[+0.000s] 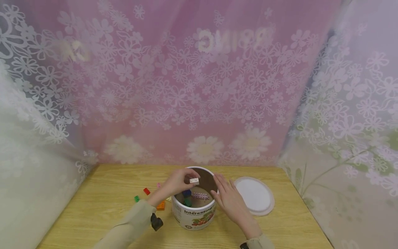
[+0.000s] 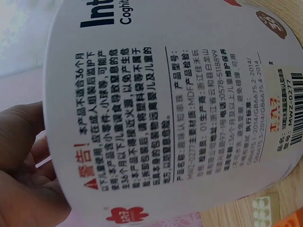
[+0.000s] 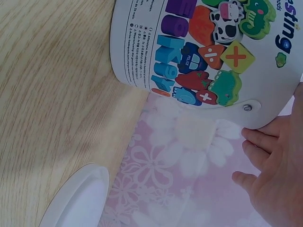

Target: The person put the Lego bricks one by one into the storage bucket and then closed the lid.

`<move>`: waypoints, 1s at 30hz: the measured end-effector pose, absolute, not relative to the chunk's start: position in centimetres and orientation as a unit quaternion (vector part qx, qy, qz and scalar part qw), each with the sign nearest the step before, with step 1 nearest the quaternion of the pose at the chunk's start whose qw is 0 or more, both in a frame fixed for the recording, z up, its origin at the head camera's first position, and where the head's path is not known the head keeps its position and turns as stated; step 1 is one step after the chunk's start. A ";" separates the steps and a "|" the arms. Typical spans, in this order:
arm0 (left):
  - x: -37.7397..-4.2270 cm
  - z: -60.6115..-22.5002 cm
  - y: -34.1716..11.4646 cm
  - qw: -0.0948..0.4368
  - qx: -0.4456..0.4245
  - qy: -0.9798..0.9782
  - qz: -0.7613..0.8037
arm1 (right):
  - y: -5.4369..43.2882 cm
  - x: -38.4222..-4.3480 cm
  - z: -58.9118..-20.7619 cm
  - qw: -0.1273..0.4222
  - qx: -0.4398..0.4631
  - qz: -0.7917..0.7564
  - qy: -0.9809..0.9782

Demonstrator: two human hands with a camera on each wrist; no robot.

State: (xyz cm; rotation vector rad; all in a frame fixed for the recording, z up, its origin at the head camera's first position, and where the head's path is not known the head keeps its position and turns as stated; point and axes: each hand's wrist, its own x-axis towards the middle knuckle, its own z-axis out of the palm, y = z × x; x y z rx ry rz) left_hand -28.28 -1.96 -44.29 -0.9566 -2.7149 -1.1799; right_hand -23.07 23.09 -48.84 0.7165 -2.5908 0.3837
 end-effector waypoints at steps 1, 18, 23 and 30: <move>-28.4 -44.4 -1.8 0.014 -0.306 -0.874 -0.377 | 23.1 -23.1 -48.8 0.211 0.258 0.139 -0.933; -29.3 -46.2 0.1 -0.040 -0.331 -0.884 -0.329 | 23.0 -23.1 -49.0 0.215 0.255 0.141 -0.932; -29.2 -46.2 0.3 -0.057 -0.348 -0.885 -0.303 | 22.9 -22.9 -49.0 0.222 0.253 0.141 -0.931; -29.0 -46.3 0.2 -0.062 -0.349 -0.882 -0.311 | 22.8 -22.6 -48.8 0.212 0.249 0.141 -0.934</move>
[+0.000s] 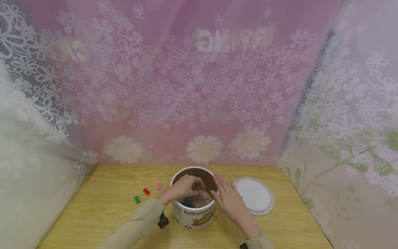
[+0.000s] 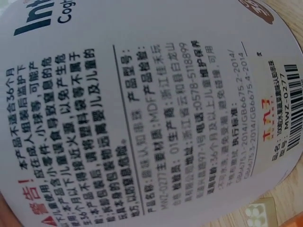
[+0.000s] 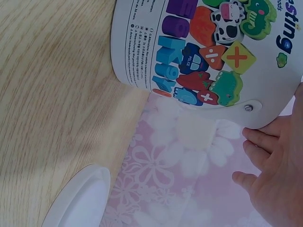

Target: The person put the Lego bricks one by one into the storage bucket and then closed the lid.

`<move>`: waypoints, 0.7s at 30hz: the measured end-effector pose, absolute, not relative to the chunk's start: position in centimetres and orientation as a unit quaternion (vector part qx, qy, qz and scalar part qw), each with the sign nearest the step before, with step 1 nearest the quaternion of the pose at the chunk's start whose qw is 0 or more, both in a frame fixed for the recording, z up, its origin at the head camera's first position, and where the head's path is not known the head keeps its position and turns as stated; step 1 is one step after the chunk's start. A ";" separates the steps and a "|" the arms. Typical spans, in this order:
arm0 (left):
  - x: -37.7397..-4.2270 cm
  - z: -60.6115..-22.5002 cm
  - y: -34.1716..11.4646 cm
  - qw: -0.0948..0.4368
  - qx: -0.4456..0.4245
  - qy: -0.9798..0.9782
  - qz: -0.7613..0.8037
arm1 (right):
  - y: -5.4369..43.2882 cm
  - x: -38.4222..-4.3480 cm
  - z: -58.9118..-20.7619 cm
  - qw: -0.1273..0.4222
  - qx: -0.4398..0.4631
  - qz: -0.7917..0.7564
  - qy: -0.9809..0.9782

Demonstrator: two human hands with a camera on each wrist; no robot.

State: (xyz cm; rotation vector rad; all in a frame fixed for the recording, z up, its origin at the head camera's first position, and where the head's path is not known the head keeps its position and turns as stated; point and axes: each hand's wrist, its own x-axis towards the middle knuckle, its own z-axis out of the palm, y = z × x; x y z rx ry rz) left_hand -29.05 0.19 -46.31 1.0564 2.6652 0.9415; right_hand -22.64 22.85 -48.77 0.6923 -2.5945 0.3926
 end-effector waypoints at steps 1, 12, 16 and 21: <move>-29.0 -46.3 0.2 0.054 0.345 0.880 0.322 | 22.8 -22.6 -48.7 0.208 0.249 0.142 -0.935; -28.7 -45.4 -1.3 -0.021 0.370 0.835 0.407 | 23.1 -22.7 -48.9 0.212 0.251 0.138 -0.935; -28.5 -45.2 -2.1 -0.016 0.375 0.819 0.434 | 23.1 -22.8 -49.0 0.199 0.248 0.142 -0.937; -28.4 -44.8 -3.3 -0.017 0.371 0.806 0.461 | 23.1 -22.9 -49.0 0.192 0.245 0.147 -0.939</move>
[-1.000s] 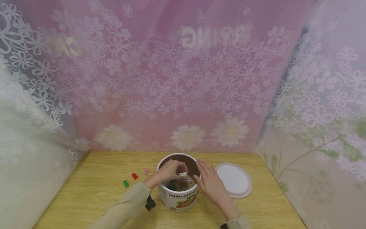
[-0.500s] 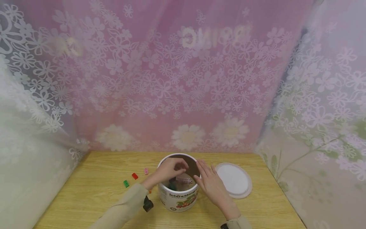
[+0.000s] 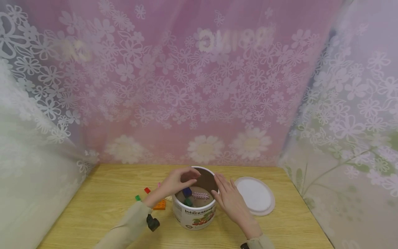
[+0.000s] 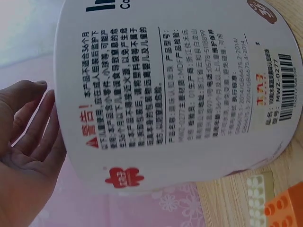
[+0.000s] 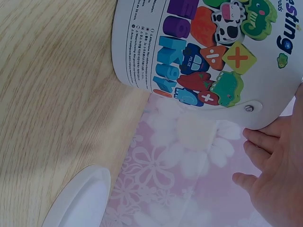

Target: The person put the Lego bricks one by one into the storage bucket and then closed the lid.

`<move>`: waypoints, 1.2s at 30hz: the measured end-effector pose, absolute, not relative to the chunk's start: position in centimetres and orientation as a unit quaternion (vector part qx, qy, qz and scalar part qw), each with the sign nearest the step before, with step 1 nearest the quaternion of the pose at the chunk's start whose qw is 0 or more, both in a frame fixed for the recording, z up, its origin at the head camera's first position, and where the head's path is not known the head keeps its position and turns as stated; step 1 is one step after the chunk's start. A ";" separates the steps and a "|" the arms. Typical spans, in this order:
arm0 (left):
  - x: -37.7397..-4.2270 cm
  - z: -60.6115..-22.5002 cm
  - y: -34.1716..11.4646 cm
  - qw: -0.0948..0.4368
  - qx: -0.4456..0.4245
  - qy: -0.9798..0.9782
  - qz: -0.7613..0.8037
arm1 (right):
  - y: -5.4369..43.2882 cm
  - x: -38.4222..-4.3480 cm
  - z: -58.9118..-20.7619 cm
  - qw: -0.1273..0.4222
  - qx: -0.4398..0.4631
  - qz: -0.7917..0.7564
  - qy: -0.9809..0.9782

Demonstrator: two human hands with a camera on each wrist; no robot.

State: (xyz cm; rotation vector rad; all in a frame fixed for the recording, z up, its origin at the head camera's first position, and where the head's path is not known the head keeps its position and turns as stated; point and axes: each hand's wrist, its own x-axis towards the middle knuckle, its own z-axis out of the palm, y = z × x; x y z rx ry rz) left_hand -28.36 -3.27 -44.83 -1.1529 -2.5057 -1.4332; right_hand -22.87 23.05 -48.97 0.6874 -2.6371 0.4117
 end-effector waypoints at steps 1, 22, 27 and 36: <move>-28.3 -44.8 -3.5 0.016 -0.368 -0.802 -0.470 | 23.0 -22.9 -49.0 0.192 0.245 0.147 -0.939; -27.8 -46.6 -14.2 0.097 -0.231 -0.814 -0.524 | 22.8 -22.9 -49.0 0.217 0.253 0.145 -0.932; -27.4 -48.2 -16.8 0.096 -0.201 -0.827 -0.516 | 22.9 -23.0 -49.1 0.204 0.248 0.146 -0.936; -26.5 -51.7 -19.7 0.079 -0.132 -0.850 -0.504 | 22.9 -22.9 -49.2 0.209 0.250 0.149 -0.934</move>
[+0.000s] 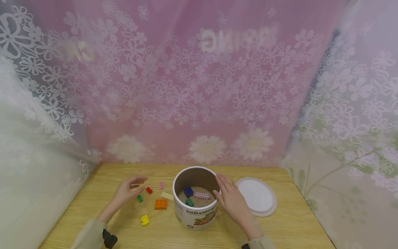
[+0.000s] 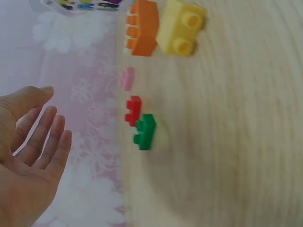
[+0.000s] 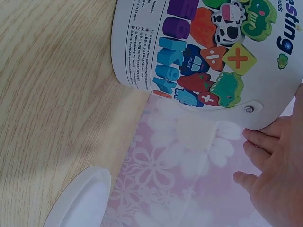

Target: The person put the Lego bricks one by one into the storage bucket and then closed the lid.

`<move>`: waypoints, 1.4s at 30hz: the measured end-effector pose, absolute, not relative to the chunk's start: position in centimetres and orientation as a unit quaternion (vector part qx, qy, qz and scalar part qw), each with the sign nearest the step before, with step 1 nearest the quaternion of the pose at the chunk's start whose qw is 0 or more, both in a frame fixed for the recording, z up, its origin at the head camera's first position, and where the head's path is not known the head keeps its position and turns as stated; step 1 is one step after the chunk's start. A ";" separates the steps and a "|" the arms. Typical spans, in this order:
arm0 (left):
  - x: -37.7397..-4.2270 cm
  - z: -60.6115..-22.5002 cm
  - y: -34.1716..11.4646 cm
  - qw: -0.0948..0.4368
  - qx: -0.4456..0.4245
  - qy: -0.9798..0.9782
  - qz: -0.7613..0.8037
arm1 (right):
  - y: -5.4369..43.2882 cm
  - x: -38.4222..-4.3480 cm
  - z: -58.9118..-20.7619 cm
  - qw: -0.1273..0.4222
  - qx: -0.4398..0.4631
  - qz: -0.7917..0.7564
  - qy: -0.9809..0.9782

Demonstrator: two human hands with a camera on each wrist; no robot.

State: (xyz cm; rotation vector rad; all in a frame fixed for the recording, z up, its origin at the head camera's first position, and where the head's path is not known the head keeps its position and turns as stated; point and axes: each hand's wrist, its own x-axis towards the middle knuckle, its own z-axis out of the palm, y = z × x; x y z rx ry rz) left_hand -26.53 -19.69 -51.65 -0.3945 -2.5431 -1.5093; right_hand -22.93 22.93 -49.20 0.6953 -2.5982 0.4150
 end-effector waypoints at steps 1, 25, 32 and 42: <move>-26.5 -52.0 -19.9 0.076 -0.126 -0.852 -0.503 | 22.9 -22.9 -49.2 0.204 0.249 0.151 -0.935; -26.3 -55.5 -21.0 0.027 -0.085 -0.916 -0.391 | 22.9 -22.9 -49.2 0.211 0.252 0.154 -0.932; -26.7 -55.5 -20.8 0.022 -0.076 -0.918 -0.389 | 22.7 -22.7 -49.0 0.204 0.249 0.159 -0.933; -27.1 -52.6 -19.8 0.027 -0.084 -0.919 -0.385 | 22.8 -22.7 -49.0 0.213 0.252 0.149 -0.932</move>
